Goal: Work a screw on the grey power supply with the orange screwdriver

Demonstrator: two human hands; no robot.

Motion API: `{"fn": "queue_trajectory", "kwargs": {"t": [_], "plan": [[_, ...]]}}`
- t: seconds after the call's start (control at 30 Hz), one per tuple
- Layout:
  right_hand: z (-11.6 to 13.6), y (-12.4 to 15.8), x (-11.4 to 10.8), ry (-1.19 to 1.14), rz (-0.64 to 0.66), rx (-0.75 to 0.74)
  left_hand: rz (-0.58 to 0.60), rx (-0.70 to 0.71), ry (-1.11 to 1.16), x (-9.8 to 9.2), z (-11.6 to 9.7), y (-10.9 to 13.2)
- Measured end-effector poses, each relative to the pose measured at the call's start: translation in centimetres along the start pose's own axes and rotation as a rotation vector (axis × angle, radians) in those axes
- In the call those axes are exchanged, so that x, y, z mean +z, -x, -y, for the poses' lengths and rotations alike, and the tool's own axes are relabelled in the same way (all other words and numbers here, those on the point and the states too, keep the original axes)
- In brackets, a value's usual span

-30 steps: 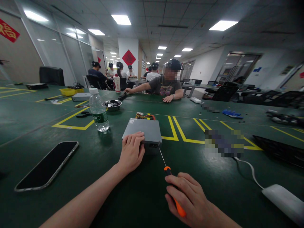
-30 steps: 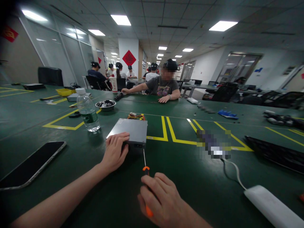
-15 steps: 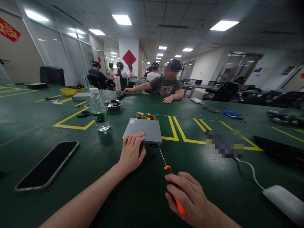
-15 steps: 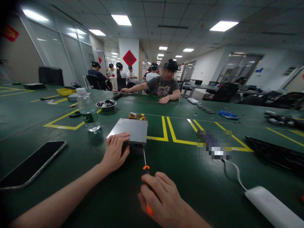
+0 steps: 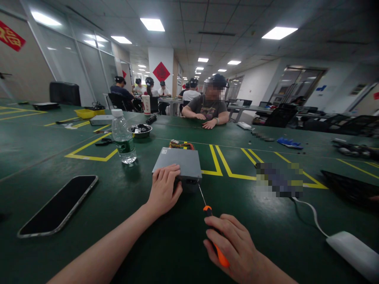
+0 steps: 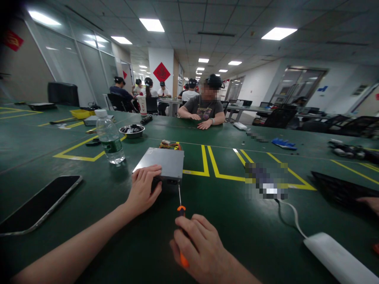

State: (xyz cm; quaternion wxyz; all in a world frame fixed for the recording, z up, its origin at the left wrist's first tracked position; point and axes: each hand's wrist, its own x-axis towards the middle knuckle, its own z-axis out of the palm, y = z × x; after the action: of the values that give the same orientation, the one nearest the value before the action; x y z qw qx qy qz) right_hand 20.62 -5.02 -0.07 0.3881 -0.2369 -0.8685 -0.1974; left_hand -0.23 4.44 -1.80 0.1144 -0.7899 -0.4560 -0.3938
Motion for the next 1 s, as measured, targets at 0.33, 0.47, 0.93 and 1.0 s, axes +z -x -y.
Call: {"fn": "queue_trajectory", "kwargs": {"t": [0.33,0.47,0.93,1.0], "plan": [[0.56,-0.33,-0.22,-0.026,0.177,-0.088,-0.008,0.002,-0.001,0.06,0.03,-0.1],[0.53,0.17,0.19,-0.074,0.1,-0.087,-0.013,0.006,-0.006,0.04,-0.02,-0.05],[0.31,0.14,0.23,-0.121,0.185,-0.087,-0.029,0.005,-0.009,0.2,0.08,-0.15],[0.3,0.24,0.41,-0.13,0.145,-0.085,-0.029,0.007,-0.009,0.12,0.03,-0.17]]}}
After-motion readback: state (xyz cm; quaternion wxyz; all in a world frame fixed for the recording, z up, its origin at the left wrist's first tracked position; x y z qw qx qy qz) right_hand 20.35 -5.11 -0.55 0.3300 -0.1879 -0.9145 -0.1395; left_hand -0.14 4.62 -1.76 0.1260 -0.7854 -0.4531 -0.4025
